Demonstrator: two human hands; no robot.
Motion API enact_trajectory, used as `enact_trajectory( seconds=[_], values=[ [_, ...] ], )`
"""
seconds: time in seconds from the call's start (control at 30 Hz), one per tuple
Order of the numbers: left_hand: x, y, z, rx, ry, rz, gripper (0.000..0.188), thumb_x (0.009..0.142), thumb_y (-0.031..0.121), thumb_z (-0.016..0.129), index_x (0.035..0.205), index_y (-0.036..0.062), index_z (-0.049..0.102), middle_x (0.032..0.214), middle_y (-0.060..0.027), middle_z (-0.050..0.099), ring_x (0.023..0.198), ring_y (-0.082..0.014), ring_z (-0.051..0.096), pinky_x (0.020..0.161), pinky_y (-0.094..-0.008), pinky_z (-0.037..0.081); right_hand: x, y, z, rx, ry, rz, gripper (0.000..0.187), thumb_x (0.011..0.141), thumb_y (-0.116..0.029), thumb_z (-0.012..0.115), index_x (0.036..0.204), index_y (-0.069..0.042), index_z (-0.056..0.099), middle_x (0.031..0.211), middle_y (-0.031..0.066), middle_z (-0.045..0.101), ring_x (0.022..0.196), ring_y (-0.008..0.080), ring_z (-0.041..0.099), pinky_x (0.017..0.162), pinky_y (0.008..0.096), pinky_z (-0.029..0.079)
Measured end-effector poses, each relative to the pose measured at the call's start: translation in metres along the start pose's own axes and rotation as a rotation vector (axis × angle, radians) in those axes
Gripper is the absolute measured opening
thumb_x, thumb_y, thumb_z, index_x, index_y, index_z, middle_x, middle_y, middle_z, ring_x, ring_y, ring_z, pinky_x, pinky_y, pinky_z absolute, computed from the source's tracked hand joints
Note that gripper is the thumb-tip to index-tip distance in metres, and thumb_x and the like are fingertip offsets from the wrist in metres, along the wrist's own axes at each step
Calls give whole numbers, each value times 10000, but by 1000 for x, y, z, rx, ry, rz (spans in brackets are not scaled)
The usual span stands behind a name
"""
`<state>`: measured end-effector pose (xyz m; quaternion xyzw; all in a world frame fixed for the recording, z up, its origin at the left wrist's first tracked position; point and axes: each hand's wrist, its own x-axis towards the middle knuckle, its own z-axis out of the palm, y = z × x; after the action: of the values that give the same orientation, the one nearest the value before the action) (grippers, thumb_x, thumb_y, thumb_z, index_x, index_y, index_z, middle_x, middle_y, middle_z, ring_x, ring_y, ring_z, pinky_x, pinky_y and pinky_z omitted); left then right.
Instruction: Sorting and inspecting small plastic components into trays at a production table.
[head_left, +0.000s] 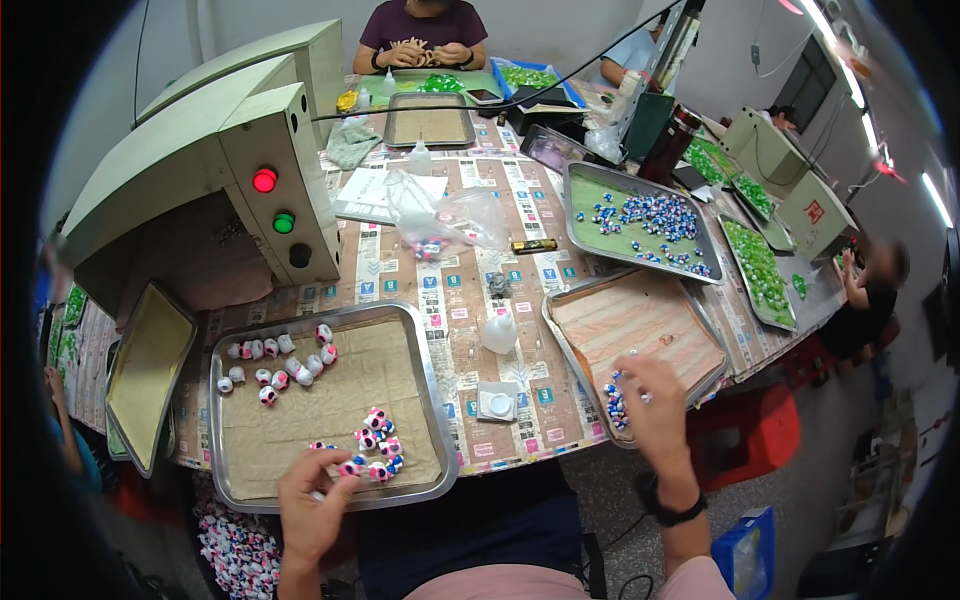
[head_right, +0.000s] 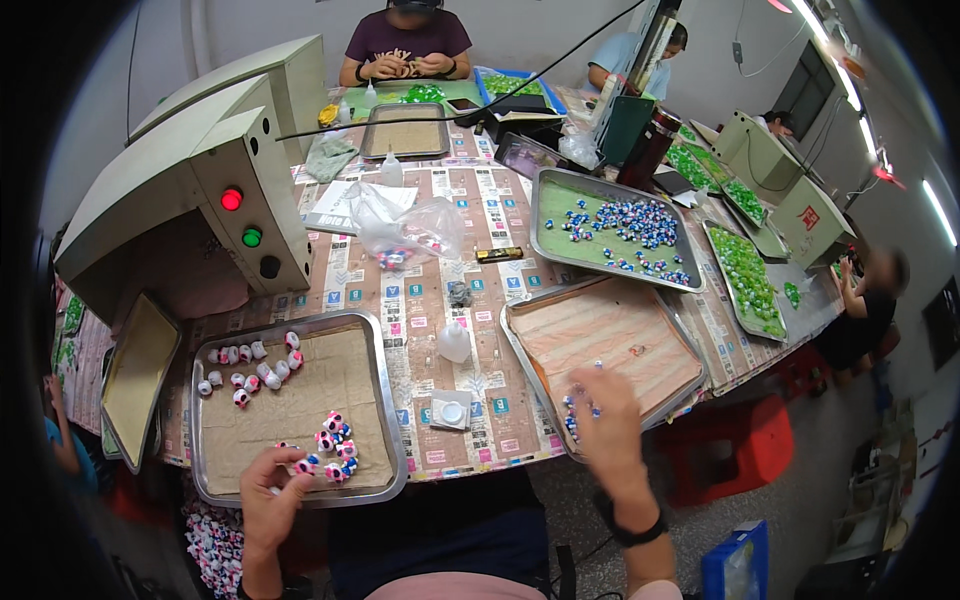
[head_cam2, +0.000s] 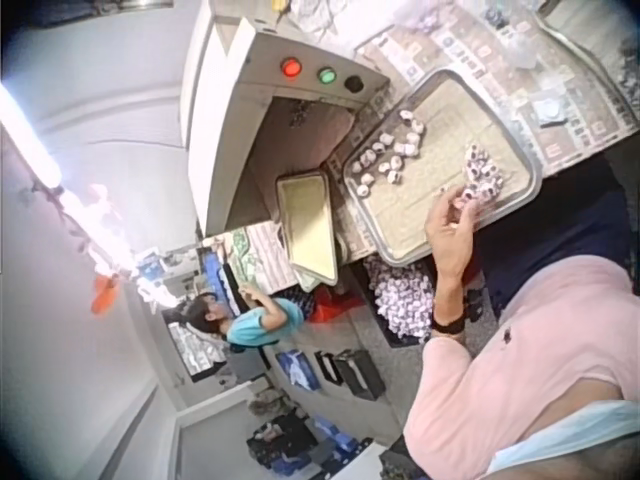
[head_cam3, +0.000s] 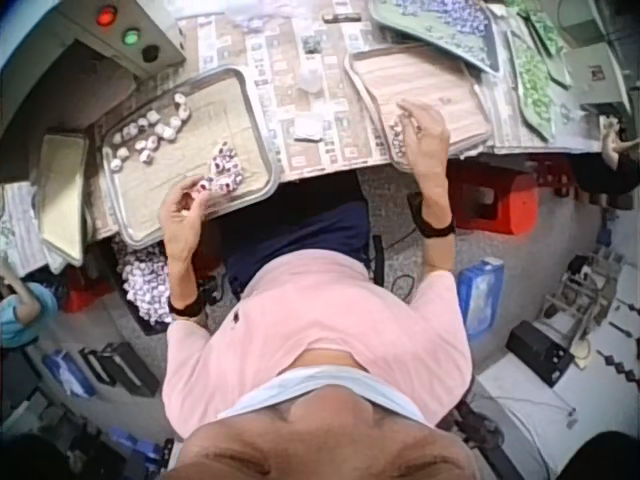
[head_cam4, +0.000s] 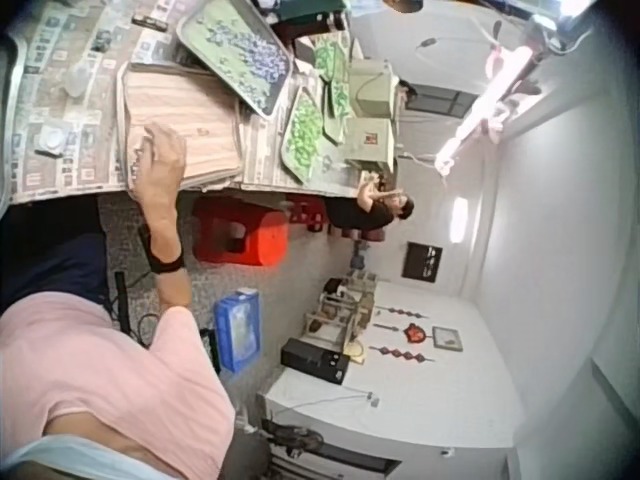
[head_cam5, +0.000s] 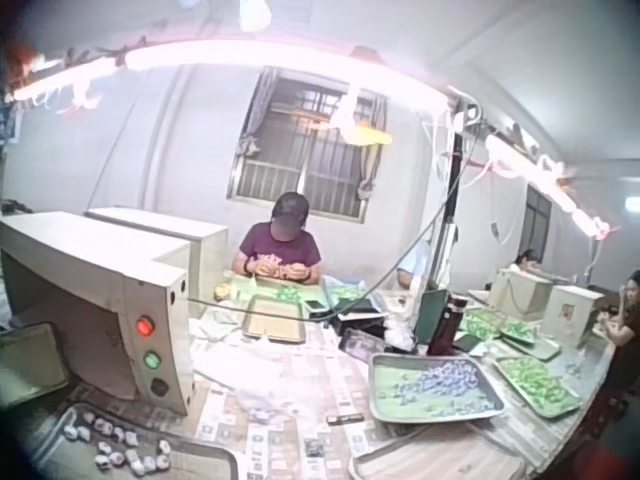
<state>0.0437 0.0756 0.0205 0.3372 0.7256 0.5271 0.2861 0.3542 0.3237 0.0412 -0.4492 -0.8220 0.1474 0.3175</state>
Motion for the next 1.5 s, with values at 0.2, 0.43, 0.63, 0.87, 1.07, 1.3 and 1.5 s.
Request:
enact_trajectory(
  seconds=[0.2, 0.43, 0.63, 0.87, 1.07, 1.3, 1.5],
  values=[
    [10, -3, -12, 284, 0, 119, 296, 684, -79, 699, 965, 6, 667, 934, -47, 609, 559, -43, 434, 501, -189, 348, 21, 83, 0, -210, -106, -92, 233, 750, 41, 616, 967, -19, 679, 1009, 143, 646, 1011, 329, 568, 995, 393, 393],
    [8, 1, -3, 304, 151, 210, 267, 722, -48, 706, 981, 9, 673, 863, -43, 562, 510, -57, 399, 460, -214, 329, 20, 75, 1, 67, -110, 119, 199, 818, 22, 614, 1007, -2, 669, 935, 110, 679, 814, 216, 644, 793, 322, 505],
    [-8, 10, 8, -499, 43, -149, 170, 890, 37, 579, 1056, 15, 604, 846, 1, 492, 606, -44, 418, 523, -188, 346, -1, 10, -8, 967, -288, 542, 192, 911, -50, 595, 1073, 44, 633, 939, 87, 678, 841, 120, 648, 702, 223, 512],
    [-13, 11, 50, -1264, -451, -269, 285, 870, -35, 556, 1142, 32, 502, 1049, -90, 561, 974, -175, 593, 879, -285, 485, -14, -34, 25, 954, -447, 465, 191, 881, -14, 630, 1063, 39, 649, 946, 83, 668, 846, 138, 654, 727, 229, 531],
    [-21, 18, 58, -1201, -516, -464, 202, 961, 42, 513, 1159, 3, 519, 1177, -110, 571, 1131, -190, 566, 1005, -294, 464, -7, -67, 50, 438, -291, 22, 149, 792, 10, 695, 941, 4, 702, 875, 90, 661, 772, 136, 628, 644, 256, 488],
    [-27, 9, 63, -1191, -512, -457, 281, 946, 52, 551, 1222, 1, 532, 1183, -94, 574, 1115, -191, 585, 984, -286, 487, 0, -63, 78, 227, -233, -206, 106, 762, -12, 688, 867, -19, 676, 850, 125, 661, 792, 296, 621, 696, 360, 490],
    [-24, 14, 59, -1204, -538, -513, 320, 938, 47, 563, 1252, 10, 516, 1178, -84, 576, 1081, -177, 605, 910, -257, 523, 2, -66, 80, 121, -240, -299, 81, 769, -26, 673, 850, -29, 673, 833, 119, 655, 796, 309, 605, 708, 385, 485]
  ],
)
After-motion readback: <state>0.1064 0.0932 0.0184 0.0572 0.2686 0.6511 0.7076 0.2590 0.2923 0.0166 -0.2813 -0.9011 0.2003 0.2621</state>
